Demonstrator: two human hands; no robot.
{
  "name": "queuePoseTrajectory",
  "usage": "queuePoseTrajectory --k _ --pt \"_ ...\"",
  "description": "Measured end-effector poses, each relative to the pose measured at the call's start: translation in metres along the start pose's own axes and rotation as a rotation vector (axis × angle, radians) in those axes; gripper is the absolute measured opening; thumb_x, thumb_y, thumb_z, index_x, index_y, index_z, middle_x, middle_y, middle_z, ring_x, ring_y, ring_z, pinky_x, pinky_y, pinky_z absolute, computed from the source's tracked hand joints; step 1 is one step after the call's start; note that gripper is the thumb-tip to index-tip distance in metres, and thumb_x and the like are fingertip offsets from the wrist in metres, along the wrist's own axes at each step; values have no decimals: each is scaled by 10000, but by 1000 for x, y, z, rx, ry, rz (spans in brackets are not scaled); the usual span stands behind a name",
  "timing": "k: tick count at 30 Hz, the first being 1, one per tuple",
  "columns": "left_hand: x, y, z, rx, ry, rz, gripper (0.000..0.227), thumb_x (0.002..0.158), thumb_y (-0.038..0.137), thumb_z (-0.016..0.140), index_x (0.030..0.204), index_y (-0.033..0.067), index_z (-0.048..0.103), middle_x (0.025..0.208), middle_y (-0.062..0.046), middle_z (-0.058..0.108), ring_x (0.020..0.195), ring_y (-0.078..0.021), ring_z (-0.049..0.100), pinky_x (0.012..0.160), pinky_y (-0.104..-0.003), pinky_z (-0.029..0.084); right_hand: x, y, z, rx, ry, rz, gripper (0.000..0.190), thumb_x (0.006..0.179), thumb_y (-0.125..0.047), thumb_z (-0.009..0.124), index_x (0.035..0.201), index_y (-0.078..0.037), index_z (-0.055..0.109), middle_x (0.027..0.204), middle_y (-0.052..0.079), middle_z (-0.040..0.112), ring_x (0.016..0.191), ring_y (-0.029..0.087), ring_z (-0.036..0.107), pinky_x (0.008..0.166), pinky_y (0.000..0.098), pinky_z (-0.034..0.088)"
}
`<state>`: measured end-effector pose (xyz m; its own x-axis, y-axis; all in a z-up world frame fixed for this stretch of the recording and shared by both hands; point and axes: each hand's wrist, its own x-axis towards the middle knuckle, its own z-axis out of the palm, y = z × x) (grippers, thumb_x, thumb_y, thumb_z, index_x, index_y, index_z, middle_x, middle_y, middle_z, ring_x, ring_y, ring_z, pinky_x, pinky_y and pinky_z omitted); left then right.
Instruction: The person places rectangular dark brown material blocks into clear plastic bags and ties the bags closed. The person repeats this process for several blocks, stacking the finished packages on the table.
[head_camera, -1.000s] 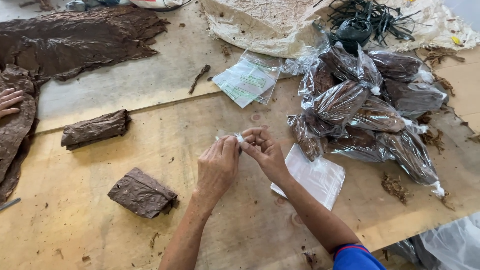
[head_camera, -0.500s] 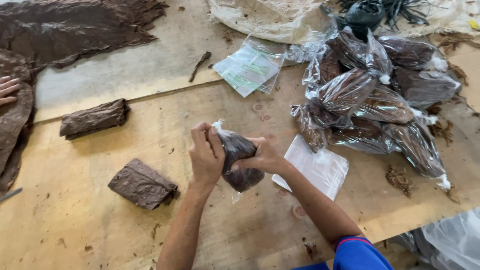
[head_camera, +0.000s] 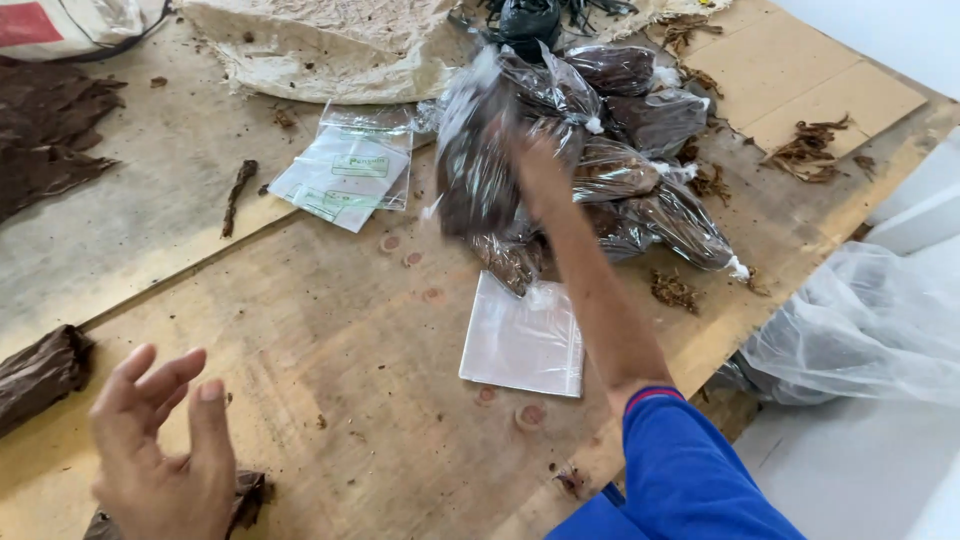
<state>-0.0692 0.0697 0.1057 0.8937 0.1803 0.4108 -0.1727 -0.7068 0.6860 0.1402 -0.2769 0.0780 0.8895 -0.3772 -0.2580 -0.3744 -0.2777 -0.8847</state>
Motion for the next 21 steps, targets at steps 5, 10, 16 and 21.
queuePoseTrajectory --k 5,10,16,21 --pt "-9 -4 -2 -18 78 10 465 1112 86 656 1505 -58 453 1313 -200 706 1176 -314 691 607 -291 404 81 59 -39 548 372 -425 1385 656 -896 593 1627 -83 34 1677 272 185 1521 426 320 1215 561 353" --pt "-3 -18 0 12 75 176 418 1093 -2 660 1460 -104 489 1269 -246 698 1150 -348 692 1039 -465 577 36 109 20 170 310 -641 776 1019 -530 587 1560 -67 277 1603 177 347 1463 326 405 1208 466 416" --pt "-13 -37 -30 191 91 334 160 1138 3 652 1283 -64 648 1266 -196 698 1209 -368 682 1059 -447 528 -22 152 59 -322 -381 -1087 206 960 -187 780 1152 -117 763 1283 79 714 1220 203 668 1058 342 500" --pt "-42 -89 -75 331 -10 391 231 1187 -18 744 1330 -193 696 1317 -381 731 1276 -462 714 1104 -500 606 -53 157 3 -384 -636 -1045 180 978 -124 737 1136 -41 757 1192 95 765 1090 206 736 998 318 555"
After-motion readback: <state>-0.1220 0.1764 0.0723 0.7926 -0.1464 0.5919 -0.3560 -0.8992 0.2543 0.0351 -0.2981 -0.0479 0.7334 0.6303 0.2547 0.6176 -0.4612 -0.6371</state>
